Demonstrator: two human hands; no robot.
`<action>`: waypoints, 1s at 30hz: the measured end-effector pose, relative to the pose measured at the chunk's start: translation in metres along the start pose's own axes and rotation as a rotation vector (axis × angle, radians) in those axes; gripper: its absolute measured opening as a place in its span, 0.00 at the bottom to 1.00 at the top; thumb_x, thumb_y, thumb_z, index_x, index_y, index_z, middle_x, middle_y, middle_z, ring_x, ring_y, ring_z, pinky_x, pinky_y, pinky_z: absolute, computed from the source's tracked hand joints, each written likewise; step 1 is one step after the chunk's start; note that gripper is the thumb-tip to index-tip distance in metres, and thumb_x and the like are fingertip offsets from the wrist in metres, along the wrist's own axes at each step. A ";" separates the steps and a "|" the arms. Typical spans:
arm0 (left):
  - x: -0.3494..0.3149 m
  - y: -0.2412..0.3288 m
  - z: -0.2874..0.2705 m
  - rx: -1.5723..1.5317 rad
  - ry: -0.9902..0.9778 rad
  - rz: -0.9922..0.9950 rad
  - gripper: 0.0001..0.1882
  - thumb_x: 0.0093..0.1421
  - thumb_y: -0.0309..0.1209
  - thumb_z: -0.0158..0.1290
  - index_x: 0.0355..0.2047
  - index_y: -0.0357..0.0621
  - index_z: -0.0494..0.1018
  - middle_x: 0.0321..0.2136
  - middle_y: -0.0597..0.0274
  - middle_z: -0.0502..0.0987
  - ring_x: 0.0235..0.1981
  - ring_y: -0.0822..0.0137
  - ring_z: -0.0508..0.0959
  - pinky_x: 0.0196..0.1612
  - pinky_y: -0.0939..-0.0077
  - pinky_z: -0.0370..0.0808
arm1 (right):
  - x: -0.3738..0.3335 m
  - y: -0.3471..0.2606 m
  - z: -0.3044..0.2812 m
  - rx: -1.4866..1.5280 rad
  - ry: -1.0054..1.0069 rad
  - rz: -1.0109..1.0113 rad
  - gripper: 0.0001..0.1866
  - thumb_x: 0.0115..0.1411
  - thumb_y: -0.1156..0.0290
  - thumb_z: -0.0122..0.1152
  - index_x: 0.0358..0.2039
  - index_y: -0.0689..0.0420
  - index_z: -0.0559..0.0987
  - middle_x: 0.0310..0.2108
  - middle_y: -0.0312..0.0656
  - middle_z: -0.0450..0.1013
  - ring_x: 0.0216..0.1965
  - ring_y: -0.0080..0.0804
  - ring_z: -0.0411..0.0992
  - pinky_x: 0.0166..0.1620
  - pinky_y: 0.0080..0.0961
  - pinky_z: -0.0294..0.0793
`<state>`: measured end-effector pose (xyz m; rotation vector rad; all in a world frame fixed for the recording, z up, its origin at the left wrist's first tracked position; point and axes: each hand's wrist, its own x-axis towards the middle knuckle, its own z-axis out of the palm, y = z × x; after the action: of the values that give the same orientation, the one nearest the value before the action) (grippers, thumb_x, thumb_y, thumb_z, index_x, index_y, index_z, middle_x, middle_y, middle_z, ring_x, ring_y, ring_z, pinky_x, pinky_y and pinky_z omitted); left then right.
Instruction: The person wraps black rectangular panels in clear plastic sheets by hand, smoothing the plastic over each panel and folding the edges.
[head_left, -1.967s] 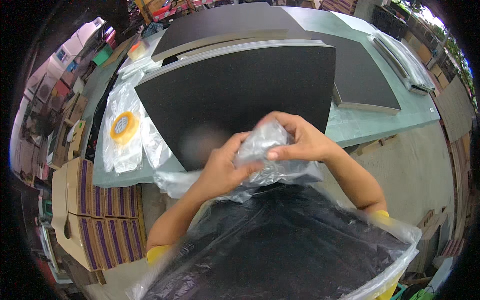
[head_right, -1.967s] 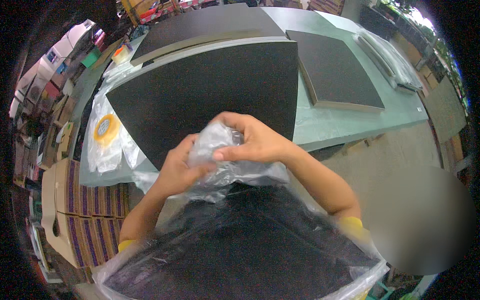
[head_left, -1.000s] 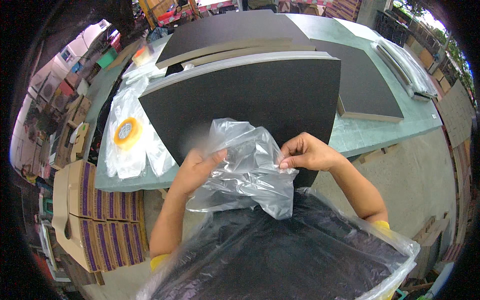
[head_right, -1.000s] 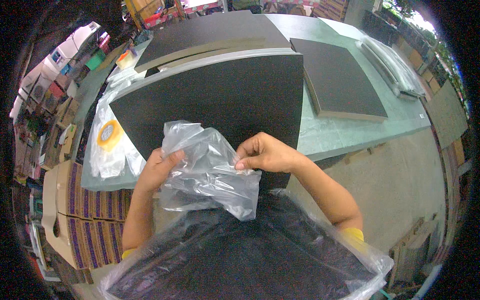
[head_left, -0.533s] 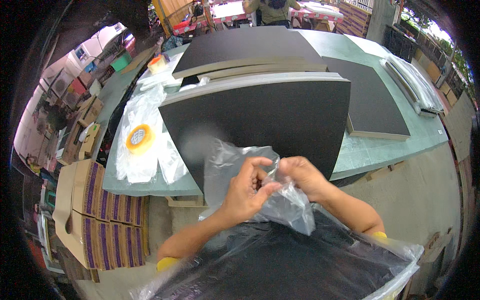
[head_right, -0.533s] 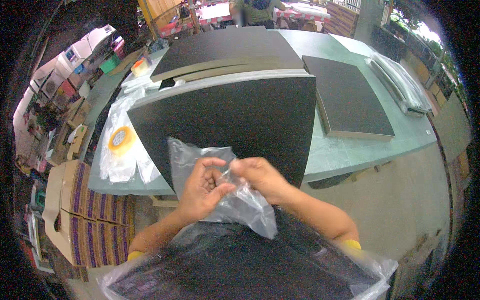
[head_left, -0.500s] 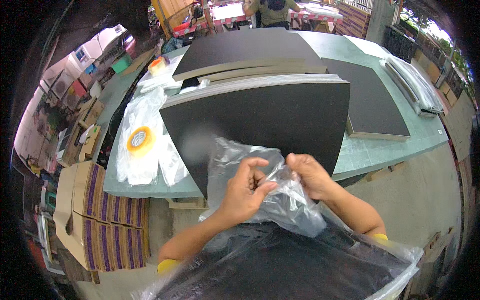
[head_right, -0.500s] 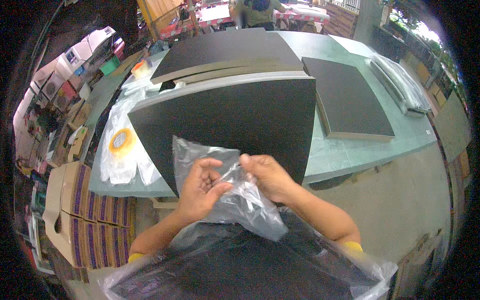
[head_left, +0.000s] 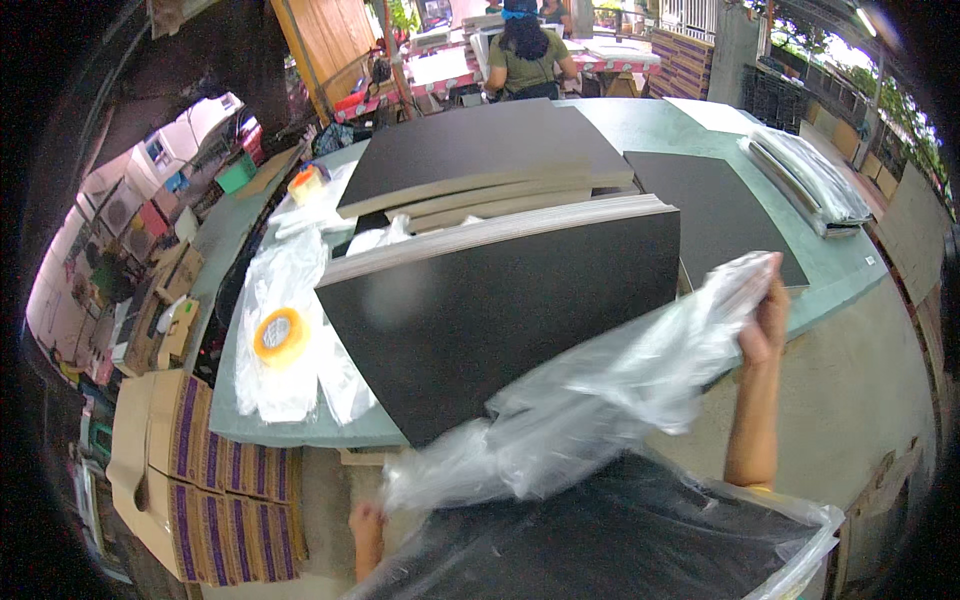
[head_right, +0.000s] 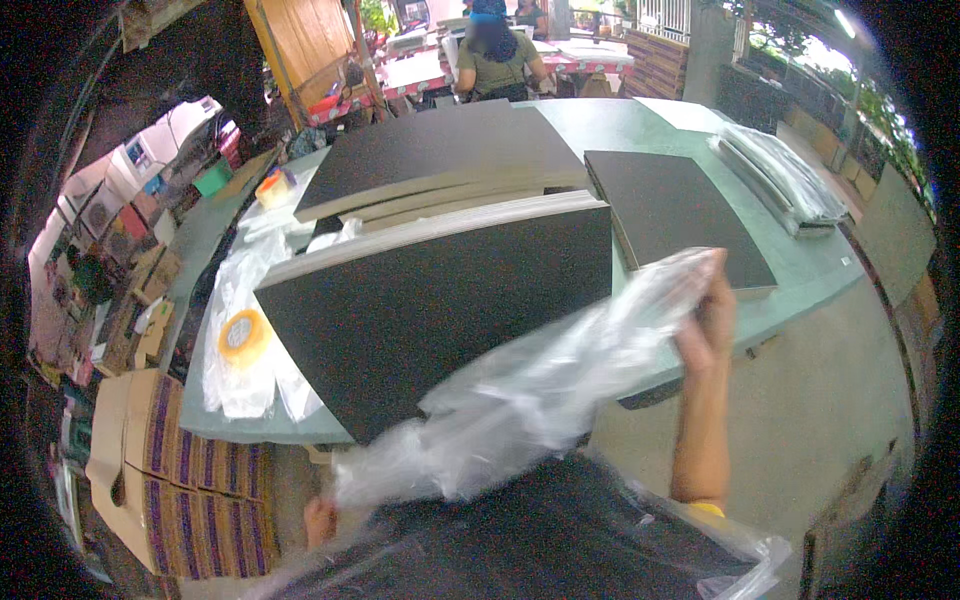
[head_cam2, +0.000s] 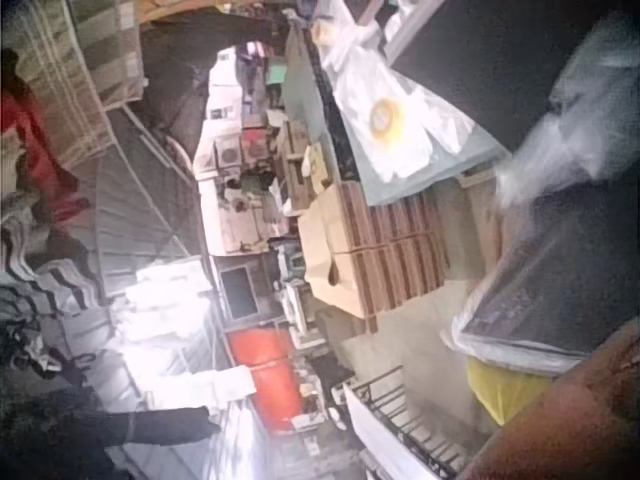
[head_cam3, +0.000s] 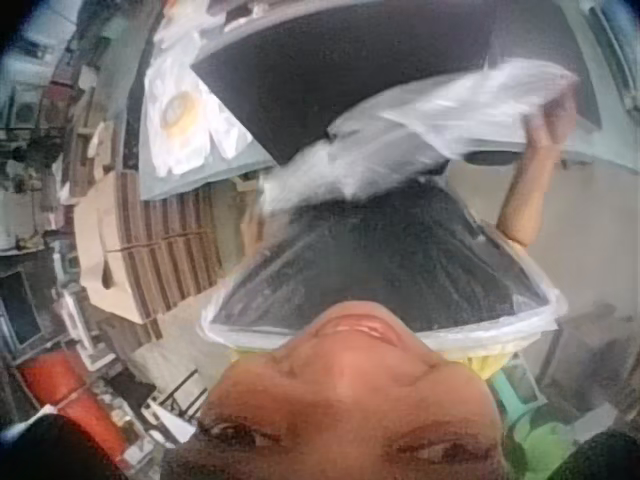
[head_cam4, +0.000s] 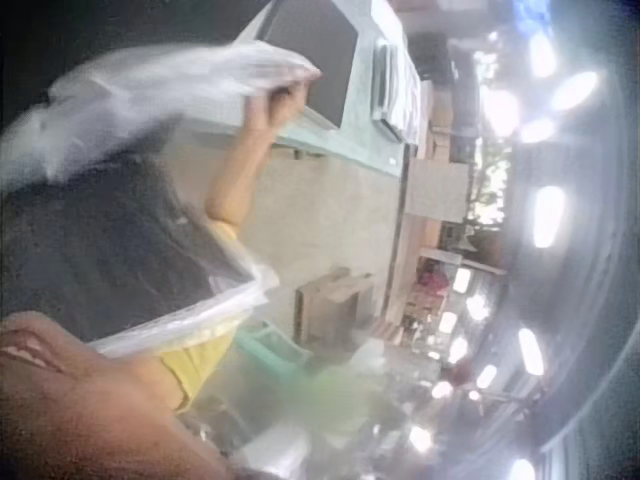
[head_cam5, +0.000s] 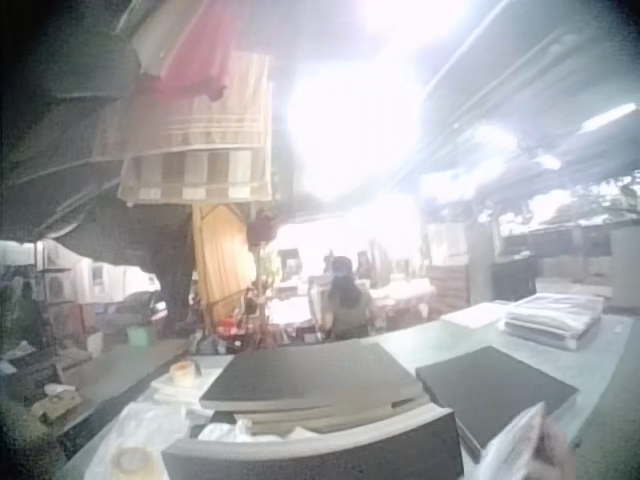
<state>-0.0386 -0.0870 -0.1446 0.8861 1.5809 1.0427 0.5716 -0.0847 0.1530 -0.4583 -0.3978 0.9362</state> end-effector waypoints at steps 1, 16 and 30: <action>-0.007 -0.046 -0.046 0.081 0.214 -0.162 0.02 0.48 0.23 0.46 0.23 0.41 0.68 0.19 0.65 0.69 0.19 0.73 0.67 0.22 0.80 0.64 | -0.001 -0.008 0.009 -0.171 0.043 -0.043 0.16 0.55 0.57 0.49 0.26 0.57 0.73 0.26 0.40 0.71 0.30 0.27 0.71 0.36 0.28 0.73; -0.077 0.318 0.195 0.079 -0.679 0.776 0.06 0.45 0.19 0.43 0.23 0.37 0.69 0.21 0.64 0.69 0.17 0.78 0.66 0.20 0.85 0.64 | -0.053 0.110 0.060 -0.121 -0.606 0.744 0.08 0.48 0.73 0.58 0.30 0.61 0.74 0.26 0.41 0.71 0.27 0.27 0.69 0.33 0.22 0.70; -0.043 0.294 0.174 0.335 -0.231 0.631 0.07 0.49 0.29 0.52 0.19 0.39 0.71 0.15 0.67 0.70 0.20 0.79 0.68 0.23 0.84 0.65 | -0.058 0.100 0.047 -0.396 -0.345 0.616 0.14 0.50 0.59 0.57 0.17 0.54 0.70 0.17 0.33 0.68 0.16 0.19 0.66 0.23 0.15 0.66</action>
<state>0.1547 0.0137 0.1227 1.7460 1.3219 1.0568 0.4494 -0.0725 0.1307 -0.8100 -0.7883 1.5532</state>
